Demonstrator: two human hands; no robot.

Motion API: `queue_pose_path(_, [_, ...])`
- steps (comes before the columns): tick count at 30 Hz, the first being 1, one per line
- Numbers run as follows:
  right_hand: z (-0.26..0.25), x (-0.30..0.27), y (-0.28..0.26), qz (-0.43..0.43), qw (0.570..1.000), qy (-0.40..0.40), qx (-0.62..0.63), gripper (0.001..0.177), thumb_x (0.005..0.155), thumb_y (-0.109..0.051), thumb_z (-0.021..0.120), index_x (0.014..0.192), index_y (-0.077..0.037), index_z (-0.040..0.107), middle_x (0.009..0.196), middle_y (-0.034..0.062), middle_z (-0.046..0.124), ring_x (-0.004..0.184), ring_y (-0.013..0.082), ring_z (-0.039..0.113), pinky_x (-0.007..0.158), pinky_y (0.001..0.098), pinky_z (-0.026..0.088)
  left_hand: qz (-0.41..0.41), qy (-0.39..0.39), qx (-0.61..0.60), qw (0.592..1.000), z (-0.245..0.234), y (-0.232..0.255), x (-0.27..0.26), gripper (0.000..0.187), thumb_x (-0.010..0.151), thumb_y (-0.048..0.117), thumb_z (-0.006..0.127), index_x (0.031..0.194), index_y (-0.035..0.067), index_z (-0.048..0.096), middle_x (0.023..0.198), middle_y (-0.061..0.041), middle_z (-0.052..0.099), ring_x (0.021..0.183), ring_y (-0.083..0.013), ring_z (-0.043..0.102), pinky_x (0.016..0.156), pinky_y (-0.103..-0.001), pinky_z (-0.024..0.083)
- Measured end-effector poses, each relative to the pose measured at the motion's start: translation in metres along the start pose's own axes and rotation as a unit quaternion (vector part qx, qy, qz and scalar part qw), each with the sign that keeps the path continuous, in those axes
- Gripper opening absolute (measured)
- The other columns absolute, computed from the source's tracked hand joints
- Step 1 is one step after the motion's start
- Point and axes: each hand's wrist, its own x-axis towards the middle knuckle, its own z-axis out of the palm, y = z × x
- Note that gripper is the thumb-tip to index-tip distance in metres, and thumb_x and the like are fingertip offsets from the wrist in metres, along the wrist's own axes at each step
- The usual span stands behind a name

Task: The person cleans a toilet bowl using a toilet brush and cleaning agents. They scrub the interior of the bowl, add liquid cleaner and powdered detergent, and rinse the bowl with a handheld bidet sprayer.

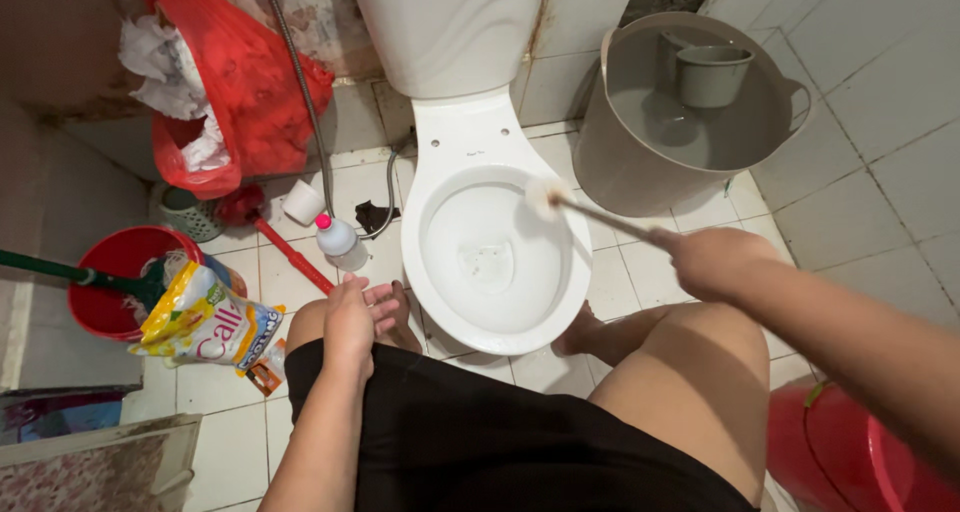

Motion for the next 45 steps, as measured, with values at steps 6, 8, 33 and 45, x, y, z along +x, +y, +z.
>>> queue_pose_path(6, [-0.011, -0.011, 0.003, 0.036, 0.998, -0.041, -0.042, 0.074, 0.101, -0.011, 0.042, 0.166, -0.038, 0.019, 0.116, 0.0083, 0.075, 0.104, 0.025, 0.075, 0.09, 0.0437, 0.06, -0.009, 0.007, -0.012, 1.0, -0.012, -0.01, 0.003, 0.043, 0.106, 0.036, 0.036, 0.132, 0.004, 0.049, 0.108, -0.011, 0.07, 0.087, -0.0213, 0.068, 0.074, -0.034, 0.052])
queue_pose_path(8, [-0.01, -0.021, 0.014, 0.03, 0.997, -0.027, -0.066, 0.074, 0.1, -0.012, 0.042, 0.165, -0.037, 0.018, 0.115, 0.0071, 0.075, 0.105, 0.0257, 0.074, 0.09, 0.0441, 0.06, -0.012, 0.014, -0.014, 1.0, -0.016, -0.011, 0.006, 0.042, 0.106, 0.034, 0.037, 0.132, 0.005, 0.049, 0.107, -0.011, 0.07, 0.087, -0.0215, 0.067, 0.072, -0.034, 0.052])
queue_pose_path(33, [-0.007, 0.053, -0.066, -0.067, 0.993, 0.089, -0.031, 0.056, 0.108, -0.02, 0.036, 0.16, -0.042, 0.034, 0.109, 0.0067, 0.076, 0.1, 0.0258, 0.074, 0.084, 0.0432, 0.061, -0.001, -0.055, 0.071, 0.996, 0.056, -0.021, 0.048, 0.036, 0.105, 0.034, 0.042, 0.118, 0.012, 0.067, 0.109, -0.006, 0.07, 0.09, -0.0166, 0.066, 0.074, -0.03, 0.051])
queue_pose_path(45, [0.056, 0.116, -0.071, 0.013, 0.993, 0.04, 0.114, 0.04, 0.105, -0.03, 0.042, 0.142, -0.034, 0.056, 0.12, 0.0074, 0.074, 0.112, 0.0272, 0.071, 0.098, 0.0448, 0.055, -0.07, -0.085, 0.062, 0.992, 0.075, -0.082, 0.124, 0.038, 0.101, 0.042, 0.046, 0.122, 0.017, 0.066, 0.11, -0.003, 0.072, 0.091, -0.0198, 0.067, 0.077, -0.04, 0.05])
